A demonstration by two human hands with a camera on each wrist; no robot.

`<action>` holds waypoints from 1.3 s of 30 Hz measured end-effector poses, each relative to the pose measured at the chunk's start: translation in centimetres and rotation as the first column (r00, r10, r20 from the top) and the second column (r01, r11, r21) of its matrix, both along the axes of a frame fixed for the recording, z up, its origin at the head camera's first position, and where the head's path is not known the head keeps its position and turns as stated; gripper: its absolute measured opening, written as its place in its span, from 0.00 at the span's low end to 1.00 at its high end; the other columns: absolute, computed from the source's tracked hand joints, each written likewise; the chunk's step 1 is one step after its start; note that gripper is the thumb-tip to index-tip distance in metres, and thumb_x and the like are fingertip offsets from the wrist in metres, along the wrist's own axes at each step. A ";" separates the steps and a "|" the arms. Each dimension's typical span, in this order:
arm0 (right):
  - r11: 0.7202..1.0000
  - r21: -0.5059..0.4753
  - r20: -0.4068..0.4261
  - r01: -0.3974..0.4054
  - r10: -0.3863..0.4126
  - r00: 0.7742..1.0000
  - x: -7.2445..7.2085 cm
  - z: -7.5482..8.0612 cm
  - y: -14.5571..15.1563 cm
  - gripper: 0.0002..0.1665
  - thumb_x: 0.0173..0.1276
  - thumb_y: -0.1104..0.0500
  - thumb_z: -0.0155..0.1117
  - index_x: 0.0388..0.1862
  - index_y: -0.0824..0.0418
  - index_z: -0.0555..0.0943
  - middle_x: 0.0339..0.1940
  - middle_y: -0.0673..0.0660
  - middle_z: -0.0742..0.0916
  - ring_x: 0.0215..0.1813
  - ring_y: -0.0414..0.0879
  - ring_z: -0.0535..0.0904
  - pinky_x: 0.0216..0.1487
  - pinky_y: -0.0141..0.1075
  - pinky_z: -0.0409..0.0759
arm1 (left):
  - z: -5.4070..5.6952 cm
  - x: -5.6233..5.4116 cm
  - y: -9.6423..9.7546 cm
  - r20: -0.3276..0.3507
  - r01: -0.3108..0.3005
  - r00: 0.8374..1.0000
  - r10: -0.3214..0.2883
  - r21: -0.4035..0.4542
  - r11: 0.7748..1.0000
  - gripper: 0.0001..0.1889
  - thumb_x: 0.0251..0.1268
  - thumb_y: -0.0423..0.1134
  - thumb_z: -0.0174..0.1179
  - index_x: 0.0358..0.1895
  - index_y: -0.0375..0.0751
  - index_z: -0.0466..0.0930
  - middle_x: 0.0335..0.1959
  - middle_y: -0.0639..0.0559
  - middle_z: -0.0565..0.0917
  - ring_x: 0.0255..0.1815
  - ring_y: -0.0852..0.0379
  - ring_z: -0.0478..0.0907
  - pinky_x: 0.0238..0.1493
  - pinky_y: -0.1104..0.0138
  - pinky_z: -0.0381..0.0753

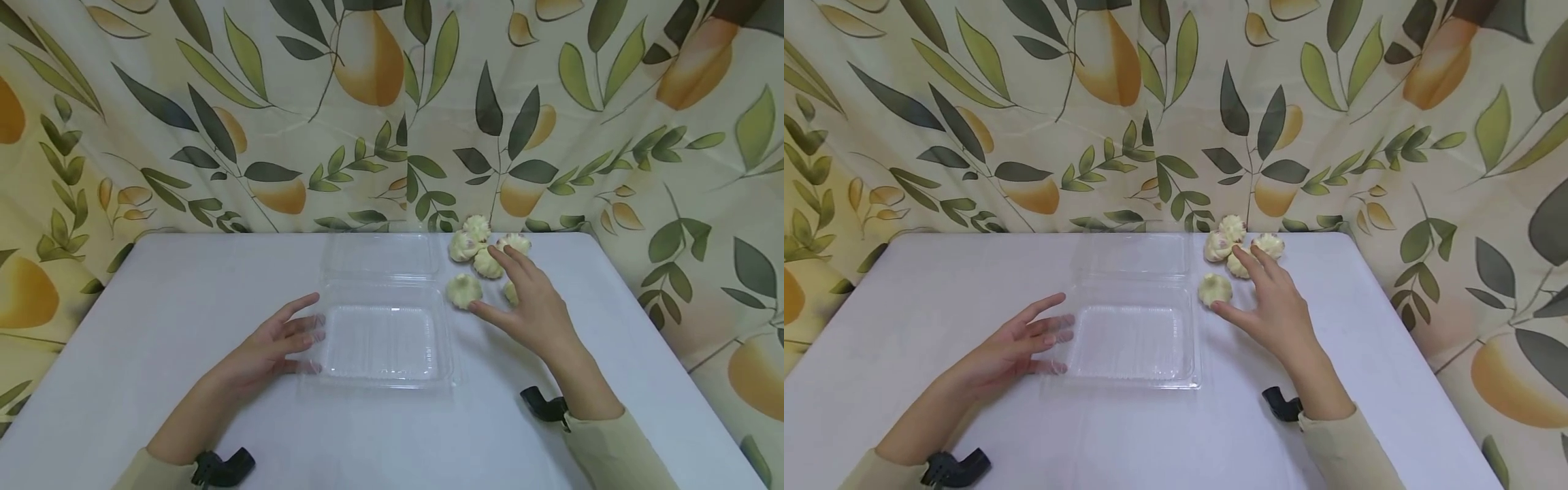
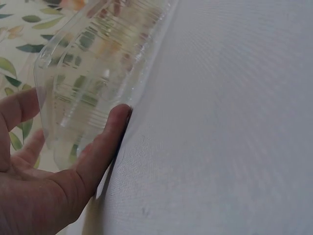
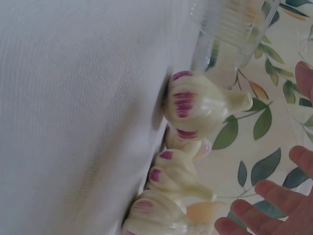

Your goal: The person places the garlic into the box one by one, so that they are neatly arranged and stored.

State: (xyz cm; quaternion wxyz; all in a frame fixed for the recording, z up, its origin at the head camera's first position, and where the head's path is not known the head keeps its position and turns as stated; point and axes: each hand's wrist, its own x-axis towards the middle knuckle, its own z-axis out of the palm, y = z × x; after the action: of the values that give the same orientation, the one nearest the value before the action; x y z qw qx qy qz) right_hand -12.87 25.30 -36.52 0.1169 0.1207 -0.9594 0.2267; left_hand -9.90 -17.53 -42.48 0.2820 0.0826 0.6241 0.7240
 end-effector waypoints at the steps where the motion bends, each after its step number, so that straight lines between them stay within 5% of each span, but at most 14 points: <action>1: 1.000 -0.001 0.003 0.000 0.000 1.000 -0.1 0.0 -0.1 0.56 0.55 0.34 0.74 0.80 0.43 0.60 0.78 0.61 0.65 0.73 0.70 0.63 0.57 0.73 0.67 | 0.1 -0.1 0.0 0.002 -0.001 1.000 0.001 0.001 1.000 0.38 0.75 0.33 0.54 0.81 0.56 0.47 0.79 0.38 0.53 0.78 0.36 0.54 0.56 0.46 0.80; 21: 0.998 -0.006 0.010 -0.063 0.063 0.998 -0.4 0.0 0.0 0.54 0.57 0.36 0.74 0.78 0.45 0.62 0.76 0.63 0.68 0.74 0.66 0.64 0.64 0.68 0.66 | 0.6 0.0 0.0 0.045 -0.027 0.999 0.024 0.054 0.998 0.38 0.74 0.31 0.53 0.81 0.55 0.46 0.79 0.38 0.53 0.78 0.36 0.52 0.56 0.44 0.79; 32: 0.971 -0.230 0.058 -0.061 0.076 0.995 -1.8 3.0 -1.1 0.50 0.62 0.43 0.74 0.79 0.39 0.59 0.78 0.53 0.67 0.77 0.57 0.62 0.69 0.63 0.64 | 0.1 0.5 0.2 0.044 -0.020 0.999 0.016 0.091 0.996 0.39 0.74 0.32 0.55 0.81 0.53 0.45 0.79 0.35 0.51 0.77 0.36 0.53 0.56 0.42 0.79; 39: 0.989 -0.119 0.142 -0.094 0.110 0.984 -1.3 1.9 -1.2 0.52 0.60 0.42 0.75 0.79 0.43 0.60 0.78 0.58 0.67 0.77 0.62 0.60 0.67 0.68 0.62 | 0.1 0.4 0.2 0.046 -0.044 0.998 0.040 0.093 0.995 0.39 0.73 0.30 0.54 0.80 0.52 0.46 0.78 0.35 0.52 0.76 0.39 0.55 0.55 0.42 0.79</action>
State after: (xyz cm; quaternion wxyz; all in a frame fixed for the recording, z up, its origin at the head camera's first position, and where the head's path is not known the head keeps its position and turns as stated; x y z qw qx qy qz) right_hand -14.14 24.10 -34.58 0.0402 0.1459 -0.9438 0.2939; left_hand -9.54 -17.29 -42.39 0.2764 0.0667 0.5843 0.7601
